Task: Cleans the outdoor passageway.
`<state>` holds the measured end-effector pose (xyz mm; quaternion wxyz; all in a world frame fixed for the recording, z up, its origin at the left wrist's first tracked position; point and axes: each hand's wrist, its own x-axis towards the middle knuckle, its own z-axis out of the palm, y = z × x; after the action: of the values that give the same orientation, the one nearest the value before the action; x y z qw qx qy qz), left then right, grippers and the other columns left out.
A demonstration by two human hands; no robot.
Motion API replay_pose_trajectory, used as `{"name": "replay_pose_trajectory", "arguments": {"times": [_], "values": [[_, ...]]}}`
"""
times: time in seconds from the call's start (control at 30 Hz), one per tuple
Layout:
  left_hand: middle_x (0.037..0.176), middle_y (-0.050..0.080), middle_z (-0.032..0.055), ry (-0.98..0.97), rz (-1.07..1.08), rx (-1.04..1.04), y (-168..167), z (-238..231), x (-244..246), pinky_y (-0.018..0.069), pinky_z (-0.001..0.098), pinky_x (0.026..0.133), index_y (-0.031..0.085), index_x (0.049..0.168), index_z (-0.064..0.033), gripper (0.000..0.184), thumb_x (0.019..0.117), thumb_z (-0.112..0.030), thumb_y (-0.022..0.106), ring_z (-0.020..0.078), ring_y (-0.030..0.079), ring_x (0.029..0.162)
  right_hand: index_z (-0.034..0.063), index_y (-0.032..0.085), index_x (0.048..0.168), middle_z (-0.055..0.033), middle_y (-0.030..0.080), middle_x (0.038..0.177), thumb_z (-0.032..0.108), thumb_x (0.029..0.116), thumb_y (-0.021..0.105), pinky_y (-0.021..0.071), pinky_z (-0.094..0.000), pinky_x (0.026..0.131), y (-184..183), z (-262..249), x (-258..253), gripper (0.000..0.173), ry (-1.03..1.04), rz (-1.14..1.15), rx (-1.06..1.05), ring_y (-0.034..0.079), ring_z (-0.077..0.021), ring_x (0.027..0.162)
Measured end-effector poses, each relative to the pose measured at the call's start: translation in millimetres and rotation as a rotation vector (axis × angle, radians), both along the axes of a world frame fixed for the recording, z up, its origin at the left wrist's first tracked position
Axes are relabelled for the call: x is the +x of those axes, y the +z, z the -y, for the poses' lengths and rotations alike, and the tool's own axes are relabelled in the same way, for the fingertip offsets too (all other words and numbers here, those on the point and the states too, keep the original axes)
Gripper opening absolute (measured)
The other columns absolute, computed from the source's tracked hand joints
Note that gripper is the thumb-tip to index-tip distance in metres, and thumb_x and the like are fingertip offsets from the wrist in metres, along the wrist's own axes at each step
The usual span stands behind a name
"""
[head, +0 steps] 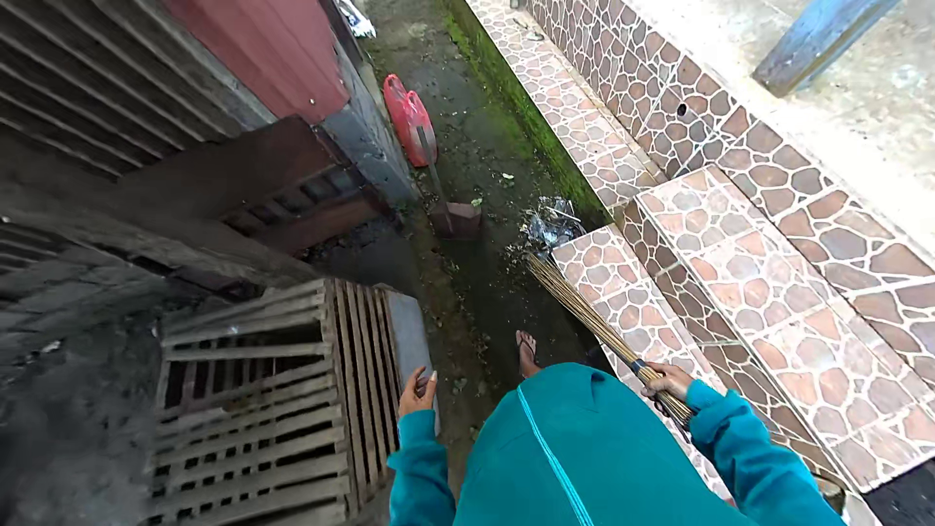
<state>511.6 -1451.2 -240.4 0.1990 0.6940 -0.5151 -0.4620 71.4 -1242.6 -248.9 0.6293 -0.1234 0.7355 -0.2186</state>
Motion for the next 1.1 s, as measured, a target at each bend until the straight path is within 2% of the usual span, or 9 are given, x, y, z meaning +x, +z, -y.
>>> {"name": "replay_pose_trajectory", "arguments": {"times": [0.1, 0.27, 0.37, 0.57, 0.7, 0.9, 0.97, 1.03, 1.1], "values": [[0.124, 0.064, 0.0289, 0.054, -0.042, 0.012, 1.9, 61.6, -23.4, 0.0549, 0.049, 0.087, 0.051, 0.142, 0.0023, 0.044, 0.1024, -0.012, 0.06, 0.0354, 0.068, 0.104, -0.0013, 0.049, 0.141, -0.0147, 0.065, 0.088, -0.006, 0.0858, 0.068, 0.0548, -0.0343, 0.055, 0.5, 84.9, -23.7, 0.058, -0.018, -0.023, -0.014, 0.061, -0.0187, 0.058], [0.122, 0.066, 0.0261, 0.151, -0.06, -0.003, 7.9, 127.5, -44.1, 0.0553, 0.0444, 0.084, 0.048, 0.144, 0.002, 0.046, 0.1024, -0.013, 0.06, 0.0296, 0.068, 0.101, -0.0001, 0.047, 0.142, -0.0158, 0.063, 0.095, -0.005, 0.0882, 0.067, 0.0547, -0.035, 0.059, 21.7, 182.8, -49.7, 0.057, -0.012, -0.038, -0.007, 0.06, -0.0191, 0.063], [0.121, 0.066, 0.0254, 0.16, -0.072, 0.04, 12.7, 170.7, -61.6, 0.0549, 0.0405, 0.081, 0.046, 0.145, 0.0013, 0.046, 0.104, -0.014, 0.058, 0.026, 0.068, 0.097, -0.0005, 0.046, 0.141, -0.0132, 0.062, 0.084, -0.003, 0.091, 0.067, 0.0546, -0.0335, 0.051, 12.1, 204.0, -57.7, 0.055, -0.126, 0.015, -0.038, 0.06, -0.0183, 0.054], [0.132, 0.061, 0.0267, -0.006, -0.048, 0.02, 14.1, 297.3, -104.2, 0.055, 0.0467, 0.089, 0.037, 0.153, 0.0006, 0.056, 0.1044, -0.019, 0.057, 0.0327, 0.067, 0.11, 0.0003, 0.045, 0.142, -0.0099, 0.06, 0.078, 0.002, 0.0981, 0.06, 0.0545, -0.032, 0.049, 1.8, 224.0, -54.9, 0.047, -0.33, 0.125, -0.063, 0.06, -0.0168, 0.052], [0.137, 0.058, 0.027, -0.068, -0.002, 0.031, 8.8, 406.8, -149.9, 0.0543, 0.046, 0.092, 0.031, 0.155, 0.0018, 0.059, 0.1053, -0.018, 0.056, 0.034, 0.065, 0.113, -0.0006, 0.05, 0.132, -0.0082, 0.06, 0.07, 0.009, 0.1033, 0.054, 0.0546, -0.0305, 0.047, -12.6, 250.6, -48.7, 0.03, -0.52, 0.189, -0.072, 0.06, -0.0163, 0.05], [0.149, 0.048, 0.0261, -0.165, 0.07, 0.046, -62.7, 598.7, -212.7, 0.0466, 0.0543, 0.104, 0.026, 0.159, -0.0032, 0.073, 0.1015, -0.029, 0.064, 0.0391, 0.054, 0.131, 0.0033, 0.051, 0.127, -0.0066, 0.058, 0.065, 0.025, 0.1123, 0.035, 0.0515, -0.0291, 0.044, -22.1, 337.0, -23.4, 0.03, -0.787, 0.229, -0.029, 0.058, -0.0152, 0.047], [0.154, 0.041, 0.0263, -0.131, 0.074, 0.087, -91.4, 656.4, -237.7, 0.0404, 0.0546, 0.111, 0.02, 0.161, -0.0057, 0.083, 0.0988, -0.032, 0.068, 0.0393, 0.046, 0.138, 0.0048, 0.049, 0.131, -0.0062, 0.058, 0.067, 0.026, 0.1127, 0.032, 0.0511, -0.0295, 0.046, -17.1, 375.8, -13.0, 0.033, -0.851, 0.236, 0.011, 0.057, -0.0152, 0.049], [0.159, 0.034, 0.0269, -0.064, 0.129, 0.145, -115.2, 702.6, -260.8, 0.0339, 0.0535, 0.117, 0.015, 0.163, -0.0078, 0.095, 0.0941, -0.037, 0.073, 0.0384, 0.039, 0.145, 0.0043, 0.05, 0.127, -0.0062, 0.057, 0.065, 0.025, 0.112, 0.033, 0.0514, -0.0297, 0.045, -10.6, 415.1, -0.2, 0.031, -0.914, 0.241, 0.042, 0.057, -0.0154, 0.047], [0.16, 0.029, 0.0291, -0.049, 0.223, 0.178, -140.8, 746.0, -285.6, 0.0349, 0.0546, 0.117, 0.007, 0.163, -0.0095, 0.107, 0.0895, -0.043, 0.077, 0.0401, 0.036, 0.146, 0.0042, 0.05, 0.124, -0.0065, 0.058, 0.065, 0.025, 0.1112, 0.033, 0.0517, -0.0296, 0.044, -5.3, 449.6, 9.0, 0.029, -0.947, 0.258, 0.058, 0.058, -0.0155, 0.047]]}}
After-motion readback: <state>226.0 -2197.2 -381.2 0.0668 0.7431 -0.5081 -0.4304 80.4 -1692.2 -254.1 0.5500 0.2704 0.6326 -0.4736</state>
